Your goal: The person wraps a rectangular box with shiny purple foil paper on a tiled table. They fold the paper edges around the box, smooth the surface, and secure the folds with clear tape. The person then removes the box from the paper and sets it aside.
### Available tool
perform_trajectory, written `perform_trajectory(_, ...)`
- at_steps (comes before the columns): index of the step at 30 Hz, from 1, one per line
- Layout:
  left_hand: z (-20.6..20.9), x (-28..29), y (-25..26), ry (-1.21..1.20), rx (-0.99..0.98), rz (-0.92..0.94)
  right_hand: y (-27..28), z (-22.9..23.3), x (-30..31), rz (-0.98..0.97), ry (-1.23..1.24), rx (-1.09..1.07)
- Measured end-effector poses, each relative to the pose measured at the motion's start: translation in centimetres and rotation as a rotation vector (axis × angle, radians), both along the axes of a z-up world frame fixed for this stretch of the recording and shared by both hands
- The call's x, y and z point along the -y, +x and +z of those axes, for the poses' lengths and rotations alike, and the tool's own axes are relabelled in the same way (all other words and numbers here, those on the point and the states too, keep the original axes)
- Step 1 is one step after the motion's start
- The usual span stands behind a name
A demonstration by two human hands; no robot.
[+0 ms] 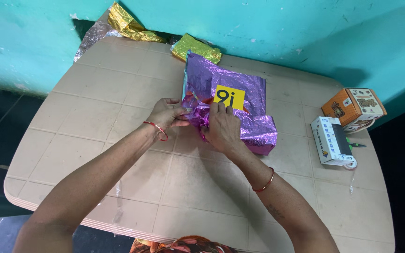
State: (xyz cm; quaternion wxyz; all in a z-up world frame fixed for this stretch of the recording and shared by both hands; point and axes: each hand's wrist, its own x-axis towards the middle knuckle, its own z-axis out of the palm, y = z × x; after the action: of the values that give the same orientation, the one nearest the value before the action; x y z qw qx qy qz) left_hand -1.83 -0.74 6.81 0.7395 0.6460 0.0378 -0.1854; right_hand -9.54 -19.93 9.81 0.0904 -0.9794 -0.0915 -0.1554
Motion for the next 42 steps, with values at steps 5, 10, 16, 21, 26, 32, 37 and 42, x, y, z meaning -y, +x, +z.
perform_trajectory(5, 0.9, 1.8, -0.3, -0.03, 0.026, -0.03, 0.0, 0.6, 1.0, 0.024, 0.044, -0.042)
perform_trajectory(10, 1.6, 3.7, -0.5, -0.019, 0.087, -0.082, 0.3, 0.5, 2.5, -0.016, 0.209, -0.225)
perform_trajectory(16, 2.1, 6.5, -0.5, -0.048, 0.094, -0.112, 0.5, -0.2, 5.7, 0.059, 0.508, -0.022)
perform_trajectory(21, 2.0, 8.8, -1.1, -0.018, 0.148, -0.137, 0.1, -0.6, 6.9, -0.028, 0.78, -0.21)
perform_trajectory(26, 1.8, 10.6, -1.6, 0.107, 0.174, -0.179, -0.4, -1.1, 7.7, 0.07, 0.855, -0.132)
perform_trajectory(32, 1.2, 12.1, -1.1, 0.262, 0.212, -0.278, -0.6, -2.2, 8.7, 0.03, 1.069, -0.202)
perform_trajectory(37, 1.0, 12.0, -1.1, 0.386, 0.287, -0.357, -0.6, -3.4, 9.3, 0.126, 1.14, -0.186)
perform_trajectory(42, 0.7, 11.7, -1.5, 0.429, 0.386, -0.391, -0.3, -4.1, 9.8, 0.113, 1.295, -0.238)
